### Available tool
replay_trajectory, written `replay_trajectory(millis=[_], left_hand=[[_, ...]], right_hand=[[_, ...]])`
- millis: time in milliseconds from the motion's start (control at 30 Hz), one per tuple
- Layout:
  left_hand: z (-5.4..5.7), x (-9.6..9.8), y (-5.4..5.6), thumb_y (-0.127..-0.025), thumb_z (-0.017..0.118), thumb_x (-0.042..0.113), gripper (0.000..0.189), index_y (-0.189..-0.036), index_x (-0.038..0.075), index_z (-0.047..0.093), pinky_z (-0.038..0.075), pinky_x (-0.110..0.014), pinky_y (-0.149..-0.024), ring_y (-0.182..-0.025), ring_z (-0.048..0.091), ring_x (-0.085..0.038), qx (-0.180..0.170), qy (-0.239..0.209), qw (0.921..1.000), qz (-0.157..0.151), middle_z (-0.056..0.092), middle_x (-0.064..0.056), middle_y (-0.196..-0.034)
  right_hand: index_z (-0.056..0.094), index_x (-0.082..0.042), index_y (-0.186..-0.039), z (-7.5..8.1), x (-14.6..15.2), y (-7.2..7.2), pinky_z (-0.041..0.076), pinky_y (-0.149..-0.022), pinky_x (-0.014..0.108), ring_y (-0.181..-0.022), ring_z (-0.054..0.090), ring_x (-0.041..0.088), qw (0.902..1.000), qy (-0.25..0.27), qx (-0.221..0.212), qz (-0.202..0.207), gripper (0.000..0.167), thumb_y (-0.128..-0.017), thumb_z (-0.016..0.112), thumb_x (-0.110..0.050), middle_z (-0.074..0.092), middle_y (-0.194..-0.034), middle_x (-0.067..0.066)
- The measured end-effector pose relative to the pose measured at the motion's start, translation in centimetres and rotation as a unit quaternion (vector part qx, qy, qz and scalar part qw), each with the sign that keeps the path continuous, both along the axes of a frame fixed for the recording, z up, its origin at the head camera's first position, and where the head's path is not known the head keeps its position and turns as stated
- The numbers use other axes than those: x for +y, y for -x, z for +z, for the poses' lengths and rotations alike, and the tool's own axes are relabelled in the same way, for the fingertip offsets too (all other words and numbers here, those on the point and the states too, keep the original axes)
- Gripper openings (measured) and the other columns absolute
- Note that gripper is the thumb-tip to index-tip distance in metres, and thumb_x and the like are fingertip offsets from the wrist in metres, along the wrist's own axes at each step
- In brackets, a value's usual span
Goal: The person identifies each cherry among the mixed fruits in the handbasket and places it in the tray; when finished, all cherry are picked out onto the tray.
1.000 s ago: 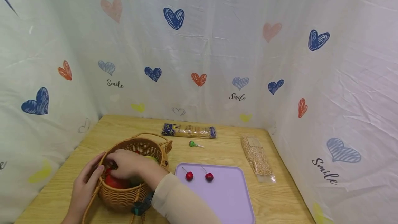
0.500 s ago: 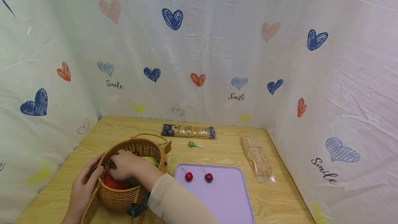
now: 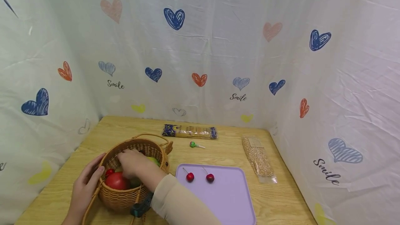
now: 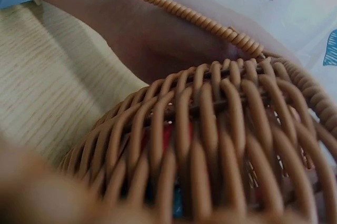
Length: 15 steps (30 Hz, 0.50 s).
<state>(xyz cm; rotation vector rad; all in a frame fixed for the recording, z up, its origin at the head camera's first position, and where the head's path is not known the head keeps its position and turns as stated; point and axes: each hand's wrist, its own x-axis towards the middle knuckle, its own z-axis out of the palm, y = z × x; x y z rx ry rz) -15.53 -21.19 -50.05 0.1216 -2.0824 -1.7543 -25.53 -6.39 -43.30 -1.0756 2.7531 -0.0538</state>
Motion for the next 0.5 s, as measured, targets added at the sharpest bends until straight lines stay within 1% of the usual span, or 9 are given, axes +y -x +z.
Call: replay_trajectory(millis=[67,133,200,300,500], left_hand=[[-0.02,-0.02,0.01,-0.117,0.060,0.016,0.046,-0.162,0.008,0.058,0.045,-0.001,-0.103,-0.136,0.052,0.015,-0.001,-0.002,1.0000,0.000,0.060,0.027,-0.150],[-0.06,-0.03,0.05,-0.117,0.060,0.016,0.046,-0.162,0.008,0.057,0.046,-0.001,-0.102,-0.136,0.052,0.014,-0.002,-0.006,1.0000,-0.001,0.060,0.027,-0.149],[-0.07,-0.03,0.09,-0.116,0.060,0.015,0.046,-0.162,0.008,0.057,0.046,-0.001,-0.102,-0.136,0.052,0.014,-0.003,-0.008,1.0000,-0.002,0.060,0.027,-0.149],[-0.14,-0.03,0.20,-0.116,0.060,0.015,0.046,-0.162,0.008,0.057,0.046,-0.001,-0.101,-0.135,0.052,0.014,-0.002,-0.009,0.9999,-0.004,0.060,0.027,-0.149],[-0.19,-0.10,0.23,-0.116,0.060,0.015,0.046,-0.162,0.007,0.057,0.047,-0.001,-0.100,-0.134,0.053,0.014,0.000,-0.014,0.9999,-0.008,0.061,0.027,-0.147]], right_hand=[[0.075,-0.026,-0.135,-0.08,0.10,0.14,0.051,-0.111,0.018,-0.128,0.067,0.005,0.9998,-0.003,0.016,0.013,0.038,-0.098,0.084,-0.023,0.074,-0.132,-0.011],[0.078,-0.025,-0.120,-0.13,0.20,0.25,0.054,-0.097,0.016,-0.110,0.069,0.004,0.9994,-0.001,0.024,0.024,0.025,-0.097,0.085,-0.019,0.076,-0.114,-0.012],[0.078,-0.024,-0.108,-0.09,0.23,0.22,0.054,-0.085,0.015,-0.100,0.068,0.004,0.9993,0.009,0.025,0.025,0.018,-0.095,0.086,-0.016,0.074,-0.105,-0.012],[0.078,-0.023,-0.107,0.00,0.29,0.22,0.053,-0.079,0.015,-0.093,0.067,0.003,0.9992,0.026,0.019,0.023,0.017,-0.094,0.087,-0.014,0.075,-0.101,-0.012],[0.080,-0.021,-0.108,0.62,0.68,0.12,0.052,-0.075,0.015,-0.088,0.065,0.003,0.9980,0.060,-0.002,0.021,0.014,-0.096,0.083,-0.014,0.075,-0.100,-0.011]])
